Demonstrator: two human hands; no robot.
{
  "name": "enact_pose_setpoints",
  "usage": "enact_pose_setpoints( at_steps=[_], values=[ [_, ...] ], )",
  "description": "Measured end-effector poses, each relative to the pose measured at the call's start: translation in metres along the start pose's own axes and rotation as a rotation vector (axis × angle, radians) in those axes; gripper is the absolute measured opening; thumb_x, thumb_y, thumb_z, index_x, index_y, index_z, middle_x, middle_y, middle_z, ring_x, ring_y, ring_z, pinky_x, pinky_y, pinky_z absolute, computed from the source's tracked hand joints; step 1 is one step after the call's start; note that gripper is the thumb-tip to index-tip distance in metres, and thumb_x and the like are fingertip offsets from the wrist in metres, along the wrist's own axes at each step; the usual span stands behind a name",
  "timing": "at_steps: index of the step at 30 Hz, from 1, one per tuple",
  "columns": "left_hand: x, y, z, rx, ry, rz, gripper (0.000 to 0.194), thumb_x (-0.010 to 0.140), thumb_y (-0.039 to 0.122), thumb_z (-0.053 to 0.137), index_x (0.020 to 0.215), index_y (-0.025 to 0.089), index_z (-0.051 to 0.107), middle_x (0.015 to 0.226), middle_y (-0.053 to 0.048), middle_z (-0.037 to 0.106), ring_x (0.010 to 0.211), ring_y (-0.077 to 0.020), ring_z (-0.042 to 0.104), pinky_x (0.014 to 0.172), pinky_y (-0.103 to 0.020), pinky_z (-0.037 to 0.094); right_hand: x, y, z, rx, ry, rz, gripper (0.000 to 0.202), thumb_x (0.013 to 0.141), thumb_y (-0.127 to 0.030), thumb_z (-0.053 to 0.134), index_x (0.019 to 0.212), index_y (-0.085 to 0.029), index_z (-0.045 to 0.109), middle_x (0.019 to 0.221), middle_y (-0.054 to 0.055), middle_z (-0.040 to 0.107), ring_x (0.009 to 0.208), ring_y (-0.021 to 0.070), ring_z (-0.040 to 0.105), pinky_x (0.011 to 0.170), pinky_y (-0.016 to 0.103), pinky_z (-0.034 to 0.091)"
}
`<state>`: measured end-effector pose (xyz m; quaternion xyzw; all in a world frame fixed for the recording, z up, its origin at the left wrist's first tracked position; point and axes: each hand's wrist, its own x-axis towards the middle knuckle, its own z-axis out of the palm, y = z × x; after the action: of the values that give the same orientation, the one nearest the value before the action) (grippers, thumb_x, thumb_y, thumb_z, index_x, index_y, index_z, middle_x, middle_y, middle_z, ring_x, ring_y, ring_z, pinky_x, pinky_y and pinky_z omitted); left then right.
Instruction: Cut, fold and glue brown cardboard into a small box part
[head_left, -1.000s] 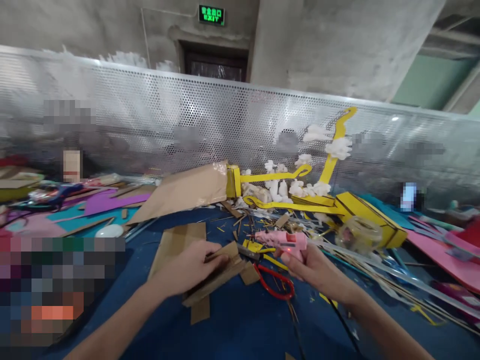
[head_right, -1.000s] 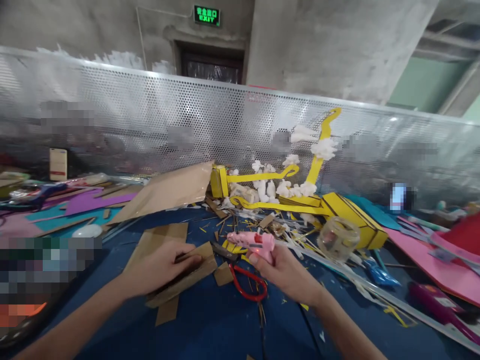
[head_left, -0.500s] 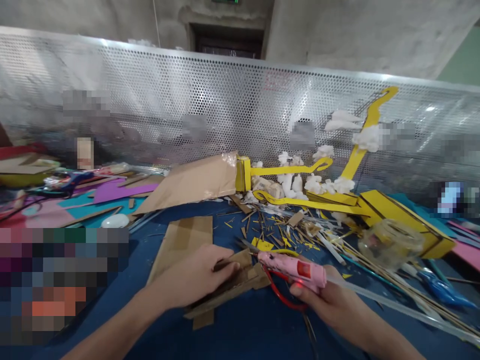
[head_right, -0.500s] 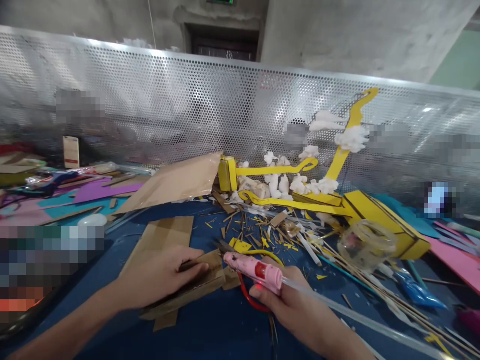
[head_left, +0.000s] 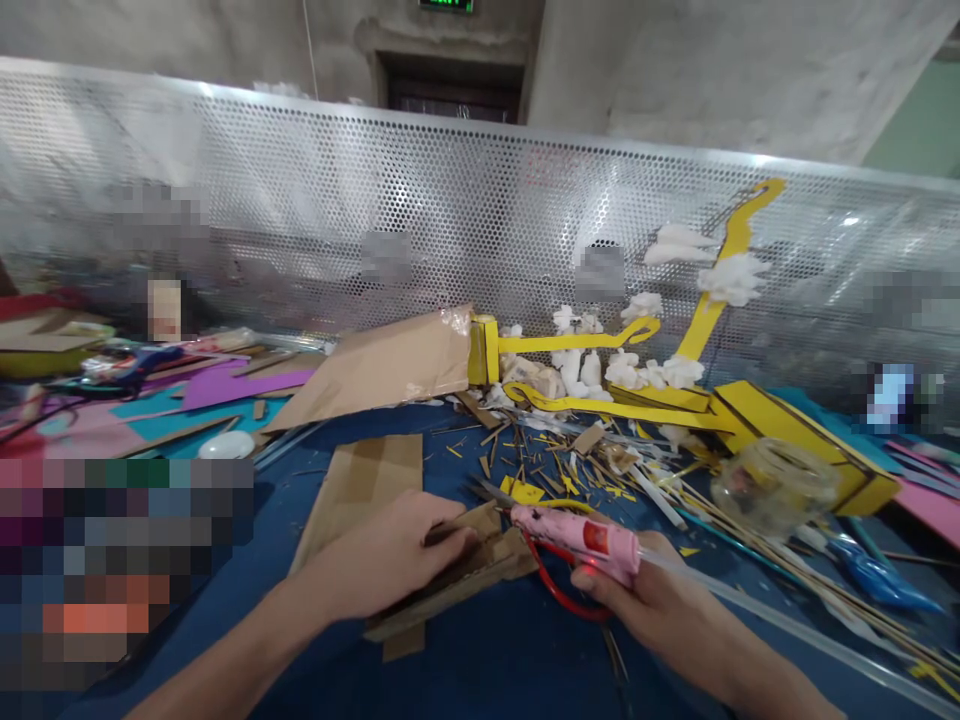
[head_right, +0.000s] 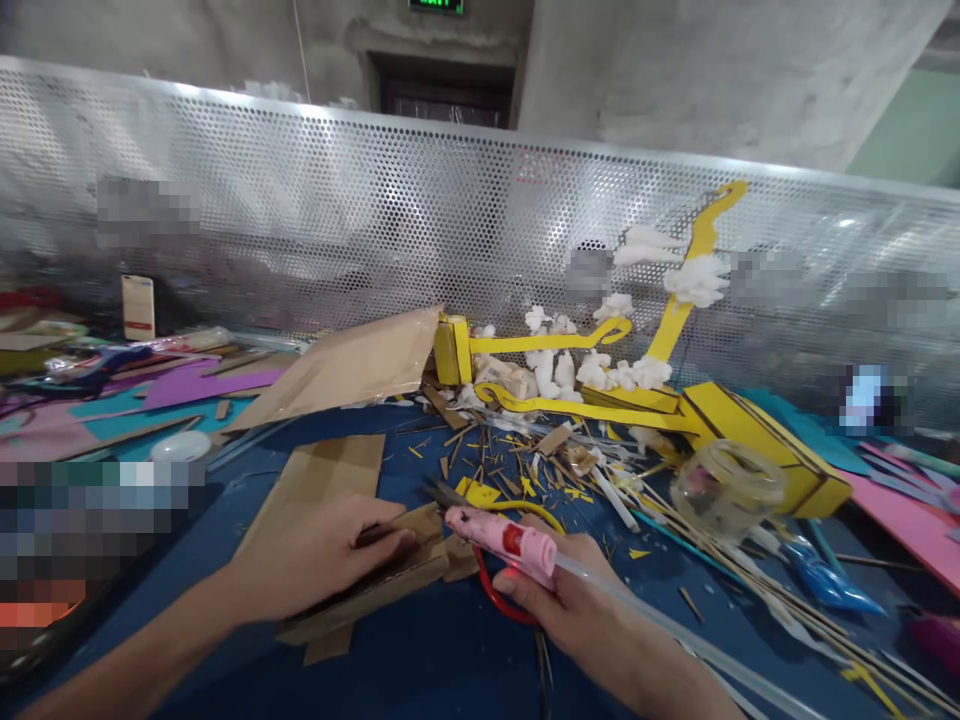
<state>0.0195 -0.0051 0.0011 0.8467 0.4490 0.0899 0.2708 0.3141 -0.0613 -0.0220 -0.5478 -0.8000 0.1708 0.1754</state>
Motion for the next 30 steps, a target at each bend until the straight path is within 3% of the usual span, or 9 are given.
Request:
enact_pose_setpoints(
  at_steps=[5, 11, 17, 22, 26, 30],
  values=[
    [0.0001, -0.0003, -0.0002, -0.019, 0.002, 0.004, 0.043, 0.102, 0.046, 0.042, 0.07, 0.02, 0.053, 0.065, 0.002, 0.057, 0.063, -0.0147, 0.051, 0.057, -0.029, 0.027, 0.0003, -0.0063, -0.003, 0.06, 0.037, -0.053, 0.04, 0.104, -0.051, 0.045, 0.124, -0.031, 0.073, 0.101, 0.005, 0.08, 0.088, 0.0251, 0.073, 0.083, 0.032, 0.059],
    [0.0011, 0.0009, 0.0001, -0.016, 0.011, -0.005, 0.043, 0.102, 0.047, 0.042, 0.071, 0.02, 0.054, 0.066, 0.001, 0.06, 0.064, -0.0158, 0.053, 0.057, -0.03, 0.027, -0.0011, -0.0065, -0.0037, 0.116, 0.041, -0.104, 0.039, 0.104, -0.048, 0.05, 0.135, -0.032, 0.066, 0.123, 0.006, 0.076, 0.116, 0.0276, 0.07, 0.094, 0.032, 0.058],
    [0.0008, -0.002, 0.0014, -0.002, 0.021, -0.011, 0.044, 0.103, 0.048, 0.041, 0.072, 0.02, 0.057, 0.069, 0.0, 0.064, 0.066, -0.0166, 0.056, 0.058, -0.03, 0.028, -0.001, -0.0108, -0.0052, 0.139, 0.016, -0.092, 0.034, 0.103, -0.05, 0.05, 0.113, -0.028, 0.074, 0.11, 0.006, 0.079, 0.098, 0.0264, 0.074, 0.076, 0.031, 0.059],
    [0.0, -0.0028, 0.0018, -0.053, 0.023, 0.013, 0.044, 0.102, 0.048, 0.042, 0.074, 0.02, 0.06, 0.07, -0.001, 0.064, 0.065, -0.0177, 0.056, 0.06, -0.03, 0.029, -0.0004, -0.0105, -0.0038, 0.154, 0.037, -0.083, 0.035, 0.104, -0.05, 0.05, 0.119, -0.027, 0.071, 0.104, 0.006, 0.079, 0.089, 0.0247, 0.074, 0.069, 0.03, 0.058],
    [0.0008, -0.0012, 0.0011, -0.039, 0.018, -0.007, 0.046, 0.102, 0.049, 0.04, 0.072, 0.02, 0.058, 0.068, -0.001, 0.062, 0.065, -0.0172, 0.055, 0.059, -0.03, 0.029, -0.0013, -0.009, -0.0034, 0.159, 0.026, -0.094, 0.034, 0.102, -0.052, 0.051, 0.112, -0.03, 0.075, 0.091, 0.004, 0.079, 0.08, 0.0242, 0.074, 0.067, 0.031, 0.058],
    [0.0019, 0.001, -0.0001, -0.025, 0.0, -0.028, 0.046, 0.102, 0.05, 0.041, 0.073, 0.02, 0.06, 0.07, -0.001, 0.065, 0.066, -0.0178, 0.057, 0.06, -0.03, 0.029, -0.004, -0.0081, -0.0028, 0.136, 0.051, -0.095, 0.034, 0.102, -0.053, 0.052, 0.117, -0.031, 0.074, 0.097, 0.004, 0.08, 0.081, 0.0249, 0.074, 0.065, 0.032, 0.058]
  ],
)
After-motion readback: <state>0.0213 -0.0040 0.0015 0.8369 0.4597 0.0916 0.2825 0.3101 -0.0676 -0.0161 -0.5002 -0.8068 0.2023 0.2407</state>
